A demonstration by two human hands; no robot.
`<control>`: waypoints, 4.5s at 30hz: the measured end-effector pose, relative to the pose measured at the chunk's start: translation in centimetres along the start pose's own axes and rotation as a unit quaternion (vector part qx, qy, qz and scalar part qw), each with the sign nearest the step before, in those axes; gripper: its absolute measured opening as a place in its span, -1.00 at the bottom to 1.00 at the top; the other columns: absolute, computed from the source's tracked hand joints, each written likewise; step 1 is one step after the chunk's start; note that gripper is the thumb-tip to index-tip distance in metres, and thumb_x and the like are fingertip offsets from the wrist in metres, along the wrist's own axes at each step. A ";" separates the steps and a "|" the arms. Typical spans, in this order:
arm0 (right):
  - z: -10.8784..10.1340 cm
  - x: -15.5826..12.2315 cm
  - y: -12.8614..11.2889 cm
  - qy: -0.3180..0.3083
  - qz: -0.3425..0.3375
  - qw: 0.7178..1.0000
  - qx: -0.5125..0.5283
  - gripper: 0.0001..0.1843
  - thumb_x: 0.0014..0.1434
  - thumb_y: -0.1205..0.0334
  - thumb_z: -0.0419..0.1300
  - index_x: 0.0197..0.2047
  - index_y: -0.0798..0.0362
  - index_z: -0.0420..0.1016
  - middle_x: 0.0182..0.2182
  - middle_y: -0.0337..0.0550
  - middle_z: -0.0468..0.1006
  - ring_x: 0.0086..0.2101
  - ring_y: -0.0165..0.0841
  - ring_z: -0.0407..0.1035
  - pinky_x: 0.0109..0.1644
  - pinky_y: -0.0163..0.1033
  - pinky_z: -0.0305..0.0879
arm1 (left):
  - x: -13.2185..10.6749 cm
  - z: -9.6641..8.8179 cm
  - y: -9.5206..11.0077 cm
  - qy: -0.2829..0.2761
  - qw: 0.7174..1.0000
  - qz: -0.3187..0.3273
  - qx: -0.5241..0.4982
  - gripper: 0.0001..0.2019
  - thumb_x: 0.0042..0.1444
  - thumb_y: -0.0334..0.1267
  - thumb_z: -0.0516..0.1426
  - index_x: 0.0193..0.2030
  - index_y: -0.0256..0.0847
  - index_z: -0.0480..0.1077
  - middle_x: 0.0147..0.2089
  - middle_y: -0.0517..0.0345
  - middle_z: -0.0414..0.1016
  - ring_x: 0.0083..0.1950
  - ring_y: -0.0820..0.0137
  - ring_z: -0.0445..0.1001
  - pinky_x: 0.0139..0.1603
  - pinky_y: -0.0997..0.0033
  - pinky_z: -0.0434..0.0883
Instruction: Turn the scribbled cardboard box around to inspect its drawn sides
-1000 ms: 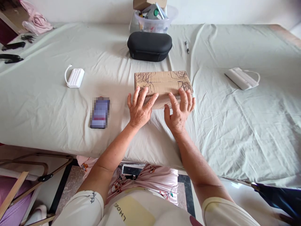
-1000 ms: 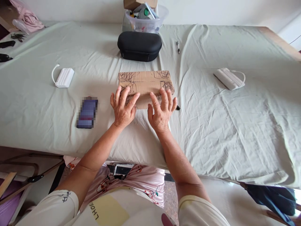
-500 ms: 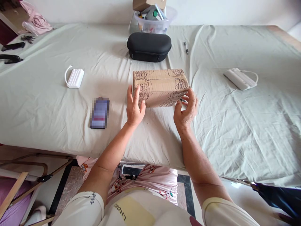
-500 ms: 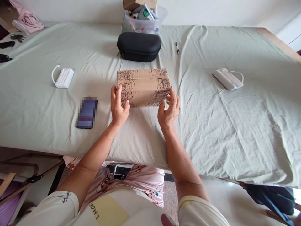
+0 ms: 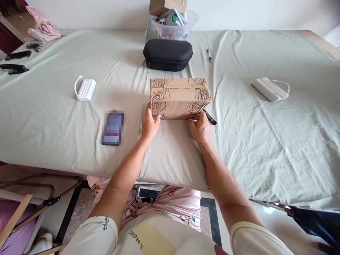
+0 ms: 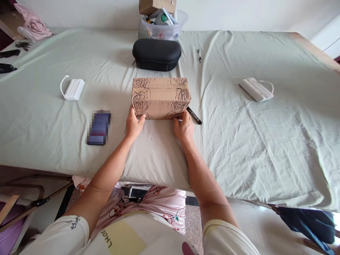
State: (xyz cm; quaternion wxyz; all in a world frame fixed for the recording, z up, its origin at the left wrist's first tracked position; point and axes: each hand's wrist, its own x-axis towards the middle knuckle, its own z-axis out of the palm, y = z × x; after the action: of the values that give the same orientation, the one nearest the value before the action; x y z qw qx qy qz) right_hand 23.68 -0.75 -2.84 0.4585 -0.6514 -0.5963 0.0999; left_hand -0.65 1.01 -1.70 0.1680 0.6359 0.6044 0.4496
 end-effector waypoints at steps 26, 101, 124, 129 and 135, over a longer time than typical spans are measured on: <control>-3.2 -0.5 -3.8 0.154 -0.109 0.978 0.084 -0.56 0.43 -0.12 0.07 0.24 -0.11 0.43 -0.23 -0.19 0.48 -0.21 -0.28 0.46 0.03 0.01 0.51 | -0.2 -2.3 1.5 0.130 0.983 0.124 -0.032 -0.50 0.53 0.11 -0.08 0.27 -0.18 0.43 0.21 -0.15 0.57 0.17 0.24 0.58 0.11 0.26 0.58; -1.1 0.1 -1.4 0.058 -0.017 0.992 0.115 -0.75 0.28 0.09 0.26 0.01 -0.09 0.56 -0.22 -0.18 0.58 -0.27 -0.31 0.51 -0.06 -0.06 0.57 | 0.1 -1.9 1.3 0.130 0.985 0.092 -0.065 -0.72 0.44 -0.12 0.09 0.15 -0.11 0.50 0.36 -0.16 0.37 0.38 0.16 0.42 0.15 0.24 0.59; -1.5 0.1 -3.2 0.110 -0.110 0.934 0.323 -0.53 0.37 -0.16 0.27 0.28 -0.34 0.39 -0.14 -0.23 0.54 -0.18 -0.33 0.55 -0.22 -0.18 0.59 | -1.0 -1.3 2.6 0.126 0.987 0.060 -0.086 -0.39 0.47 0.35 -0.15 -0.04 -0.16 0.39 -0.04 -0.08 0.52 0.03 0.25 0.52 0.13 0.21 0.50; -1.6 -0.3 -4.2 0.075 -0.106 0.937 0.325 -0.41 0.33 -0.21 0.31 0.36 -0.38 0.34 -0.23 -0.28 0.54 -0.27 -0.36 0.53 -0.19 -0.16 0.60 | -0.9 -1.4 2.4 0.122 0.989 0.040 -0.080 -0.35 0.43 0.41 -0.19 -0.09 -0.14 0.36 -0.07 -0.06 0.52 -0.01 0.21 0.52 0.11 0.16 0.47; -0.6 -0.8 -4.1 0.000 -0.068 0.947 0.313 -0.49 0.28 -0.29 0.32 0.14 -0.20 0.52 -0.25 -0.24 0.56 -0.25 -0.33 0.50 -0.14 -0.13 0.58 | -1.3 -0.9 2.3 0.067 0.994 0.028 -0.086 -0.30 0.40 0.46 -0.17 0.01 -0.17 0.38 -0.01 -0.12 0.55 0.05 0.18 0.57 0.12 0.16 0.50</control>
State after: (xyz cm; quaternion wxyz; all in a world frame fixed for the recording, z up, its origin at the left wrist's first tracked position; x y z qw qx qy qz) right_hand 21.07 -2.32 0.12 0.6450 -0.4329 -0.5781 0.2499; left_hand 0.26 -0.94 0.00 0.1683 0.6046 0.5552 0.5458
